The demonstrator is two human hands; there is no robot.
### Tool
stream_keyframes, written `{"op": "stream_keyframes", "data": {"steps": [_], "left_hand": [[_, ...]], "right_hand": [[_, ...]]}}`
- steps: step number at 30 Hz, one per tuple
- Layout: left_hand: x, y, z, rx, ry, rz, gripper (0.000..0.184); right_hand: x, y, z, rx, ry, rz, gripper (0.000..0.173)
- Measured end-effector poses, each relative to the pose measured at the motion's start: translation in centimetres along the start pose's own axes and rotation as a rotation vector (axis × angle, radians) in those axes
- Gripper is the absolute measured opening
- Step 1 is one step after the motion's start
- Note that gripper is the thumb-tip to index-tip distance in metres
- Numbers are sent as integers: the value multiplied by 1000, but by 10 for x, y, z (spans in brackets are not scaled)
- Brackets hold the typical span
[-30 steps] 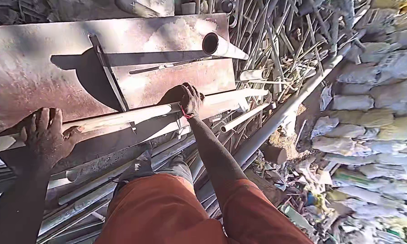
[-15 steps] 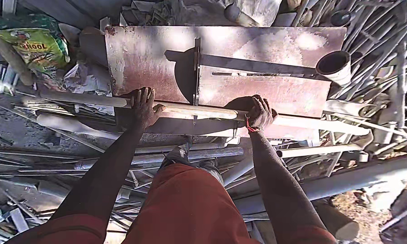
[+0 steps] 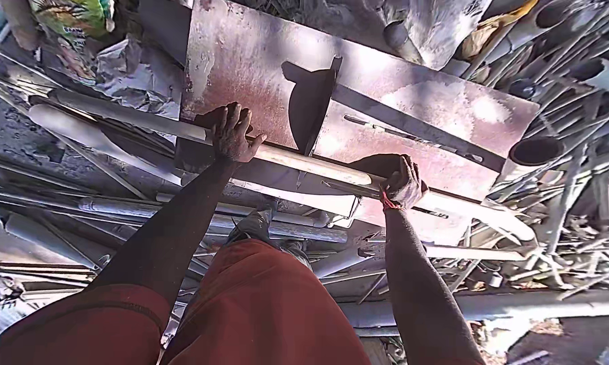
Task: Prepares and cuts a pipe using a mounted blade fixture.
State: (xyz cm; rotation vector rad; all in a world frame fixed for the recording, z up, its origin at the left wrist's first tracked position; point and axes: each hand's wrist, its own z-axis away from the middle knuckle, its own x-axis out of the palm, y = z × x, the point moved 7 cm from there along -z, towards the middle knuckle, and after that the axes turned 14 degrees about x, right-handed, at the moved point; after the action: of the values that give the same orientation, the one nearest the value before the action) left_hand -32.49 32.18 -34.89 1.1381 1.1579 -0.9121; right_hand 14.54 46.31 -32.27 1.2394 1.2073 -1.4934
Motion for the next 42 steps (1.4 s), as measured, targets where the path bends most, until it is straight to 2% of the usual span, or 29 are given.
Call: {"op": "stream_keyframes", "data": {"steps": [3, 6, 14, 17, 19, 20, 21, 22, 24, 25, 26, 27, 28, 32, 40, 42], "left_hand": [[1, -1, 1, 47, 139, 5, 72], [3, -1, 3, 76, 205, 26, 67], [4, 1, -2, 63, 137, 61, 58], [-2, 4, -2, 92, 260, 49, 52], [-8, 4, 1, 76, 269, 72, 50], [-8, 4, 2, 65, 257, 78, 49], [-10, 4, 1, 56, 246, 87, 49], [-12, 4, 1, 57, 245, 87, 50], [-12, 3, -1, 55, 209, 79, 51], [-11, 3, -1, 54, 198, 78, 51], [-9, 2, -2, 61, 219, 66, 51], [-6, 0, -2, 66, 243, 55, 51], [-5, -2, -2, 65, 253, 41, 51], [0, 0, -3, 66, 236, 48, 50], [-3, -1, -5, 110, 284, 28, 43], [-2, -1, -6, 83, 251, 21, 44]], "right_hand": [[-1, -1, 2, -14, -27, 4, 48], [-3, -3, 5, -15, -6, -7, 47], [-1, -2, 3, 5, 35, 12, 49], [-6, -8, 5, -36, -13, 16, 48], [-22, -35, 17, -123, 56, 82, 47], [-40, -58, 26, -99, 3, 188, 48], [-64, -82, 31, 156, -424, 267, 51], [-70, -84, 35, 228, -402, 164, 51], [-35, -43, 25, 52, -58, 47, 47], [-17, -24, 20, -28, 14, 45, 49], [-10, -18, 16, -46, 31, 49, 51], [-14, -23, 17, 21, -97, 54, 51], [-16, -27, 16, 53, -130, 16, 50], [-8, -15, 6, -7, 14, -16, 46], [-4, -10, 2, 33, 2, 22, 50], [-2, -8, 1, 48, 3, 22, 50]]}}
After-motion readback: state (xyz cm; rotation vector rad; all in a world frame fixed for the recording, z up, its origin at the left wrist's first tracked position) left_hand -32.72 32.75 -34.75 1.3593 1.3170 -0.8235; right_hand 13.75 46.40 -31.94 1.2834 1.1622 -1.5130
